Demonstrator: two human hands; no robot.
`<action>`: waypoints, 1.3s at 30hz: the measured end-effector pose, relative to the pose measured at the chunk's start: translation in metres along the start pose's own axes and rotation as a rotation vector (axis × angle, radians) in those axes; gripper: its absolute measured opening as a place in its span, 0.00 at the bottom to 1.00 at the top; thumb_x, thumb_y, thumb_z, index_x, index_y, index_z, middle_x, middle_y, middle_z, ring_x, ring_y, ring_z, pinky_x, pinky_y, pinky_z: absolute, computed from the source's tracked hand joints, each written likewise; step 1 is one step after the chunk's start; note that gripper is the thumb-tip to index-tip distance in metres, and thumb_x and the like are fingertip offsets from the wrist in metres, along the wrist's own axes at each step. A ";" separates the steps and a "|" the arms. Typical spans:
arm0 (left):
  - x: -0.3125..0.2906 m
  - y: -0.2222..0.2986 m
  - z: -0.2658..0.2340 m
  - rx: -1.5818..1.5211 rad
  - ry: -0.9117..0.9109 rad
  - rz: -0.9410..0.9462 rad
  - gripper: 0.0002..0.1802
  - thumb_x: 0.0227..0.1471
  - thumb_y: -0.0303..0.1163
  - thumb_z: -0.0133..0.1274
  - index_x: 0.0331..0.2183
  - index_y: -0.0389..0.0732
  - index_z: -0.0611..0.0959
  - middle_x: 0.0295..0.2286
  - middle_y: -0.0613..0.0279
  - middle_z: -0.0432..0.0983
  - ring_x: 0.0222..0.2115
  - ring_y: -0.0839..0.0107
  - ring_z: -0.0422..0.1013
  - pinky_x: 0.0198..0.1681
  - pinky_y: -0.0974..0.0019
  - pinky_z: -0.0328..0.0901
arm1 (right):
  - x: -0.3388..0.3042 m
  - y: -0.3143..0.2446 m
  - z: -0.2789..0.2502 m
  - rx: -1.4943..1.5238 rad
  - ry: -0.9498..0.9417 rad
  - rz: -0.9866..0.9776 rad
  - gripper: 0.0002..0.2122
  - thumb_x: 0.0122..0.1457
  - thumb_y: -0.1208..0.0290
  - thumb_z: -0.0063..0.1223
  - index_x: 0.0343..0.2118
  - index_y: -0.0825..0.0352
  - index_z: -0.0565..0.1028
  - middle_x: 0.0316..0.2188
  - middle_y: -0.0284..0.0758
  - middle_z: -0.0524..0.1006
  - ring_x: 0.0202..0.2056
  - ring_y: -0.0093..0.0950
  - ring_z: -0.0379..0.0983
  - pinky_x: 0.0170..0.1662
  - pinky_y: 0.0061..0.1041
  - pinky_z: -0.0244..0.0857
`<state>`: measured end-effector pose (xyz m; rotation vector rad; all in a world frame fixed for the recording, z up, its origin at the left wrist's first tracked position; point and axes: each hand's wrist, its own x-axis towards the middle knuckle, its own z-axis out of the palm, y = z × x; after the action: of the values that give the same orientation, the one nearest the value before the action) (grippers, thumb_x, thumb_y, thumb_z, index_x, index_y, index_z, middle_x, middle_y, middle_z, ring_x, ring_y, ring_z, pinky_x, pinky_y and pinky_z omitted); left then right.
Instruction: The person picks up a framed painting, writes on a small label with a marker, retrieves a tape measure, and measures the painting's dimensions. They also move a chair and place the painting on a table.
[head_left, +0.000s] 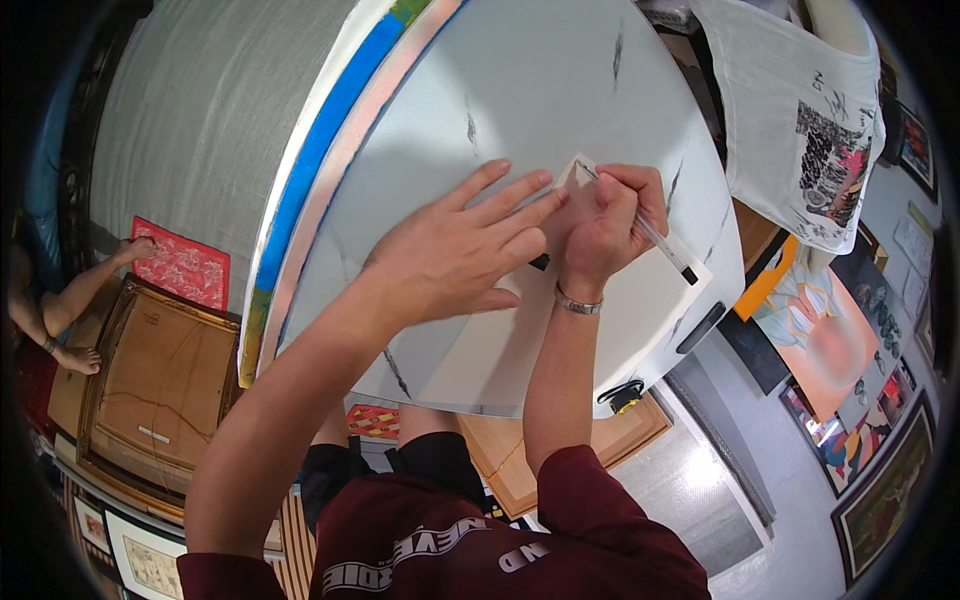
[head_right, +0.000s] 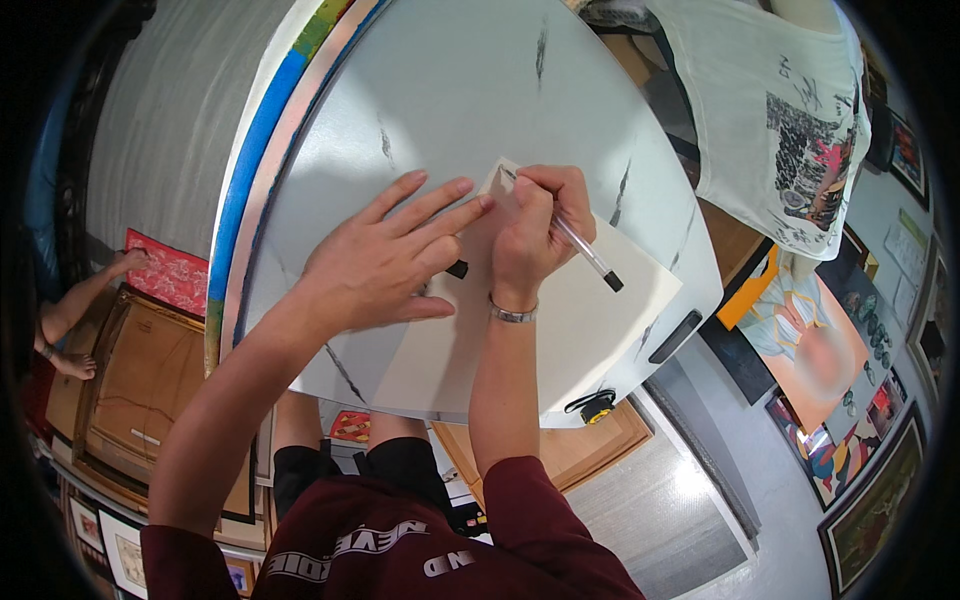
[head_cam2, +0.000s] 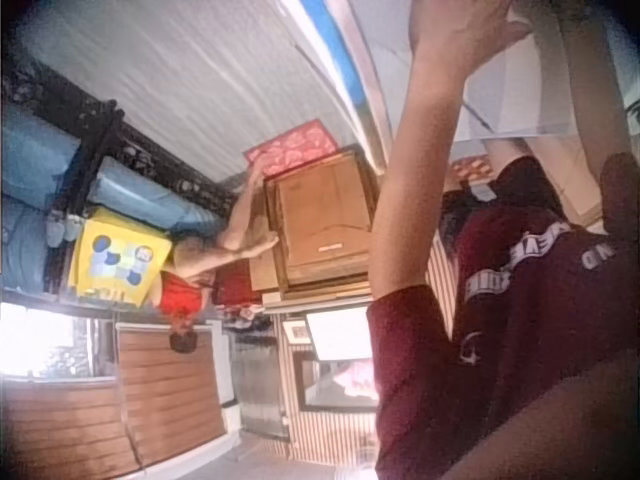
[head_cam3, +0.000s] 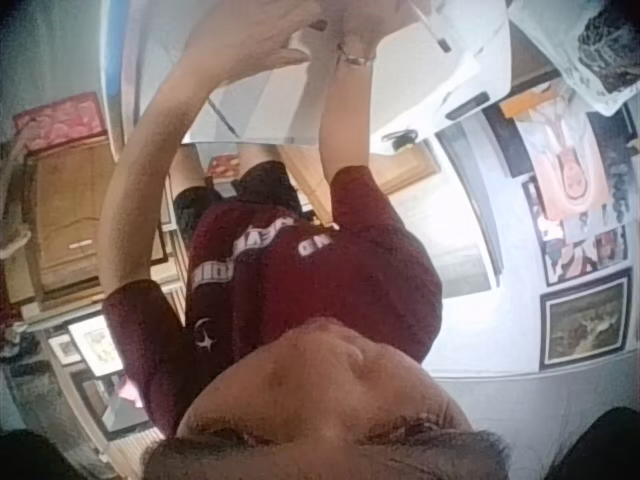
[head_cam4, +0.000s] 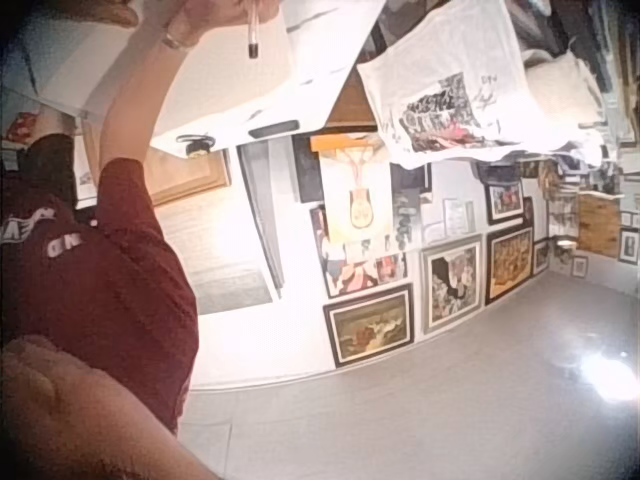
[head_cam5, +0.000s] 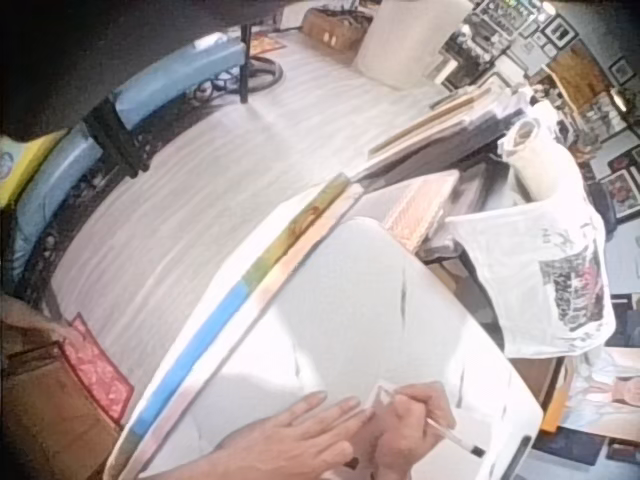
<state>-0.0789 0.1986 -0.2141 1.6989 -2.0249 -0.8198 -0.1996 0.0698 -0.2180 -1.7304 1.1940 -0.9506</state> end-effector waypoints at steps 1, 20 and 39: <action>0.000 0.000 0.000 -0.006 0.004 0.001 0.25 0.54 0.58 0.59 0.40 0.48 0.72 0.66 0.62 0.60 0.70 0.64 0.47 0.74 0.52 0.38 | -0.001 0.000 0.000 0.003 0.022 0.005 0.06 0.48 0.81 0.44 0.22 0.72 0.75 0.21 0.28 0.72 0.25 0.17 0.60 0.29 0.18 0.53; -0.002 -0.002 0.004 -0.016 0.056 0.014 0.27 0.53 0.57 0.60 0.41 0.47 0.72 0.65 0.61 0.60 0.69 0.63 0.49 0.74 0.52 0.40 | -0.001 0.006 -0.002 0.013 0.019 -0.031 0.05 0.50 0.84 0.45 0.22 0.72 0.74 0.19 0.28 0.71 0.22 0.16 0.59 0.26 0.18 0.52; -0.001 -0.001 0.005 0.004 0.028 0.007 0.28 0.55 0.59 0.57 0.44 0.48 0.74 0.65 0.62 0.60 0.69 0.63 0.49 0.74 0.52 0.39 | -0.002 0.008 -0.002 0.007 0.047 -0.026 0.07 0.51 0.82 0.44 0.22 0.71 0.75 0.19 0.27 0.69 0.22 0.13 0.57 0.26 0.16 0.50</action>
<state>-0.0808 0.2008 -0.2184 1.6948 -2.0138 -0.7860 -0.2042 0.0695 -0.2248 -1.7300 1.1992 -1.0147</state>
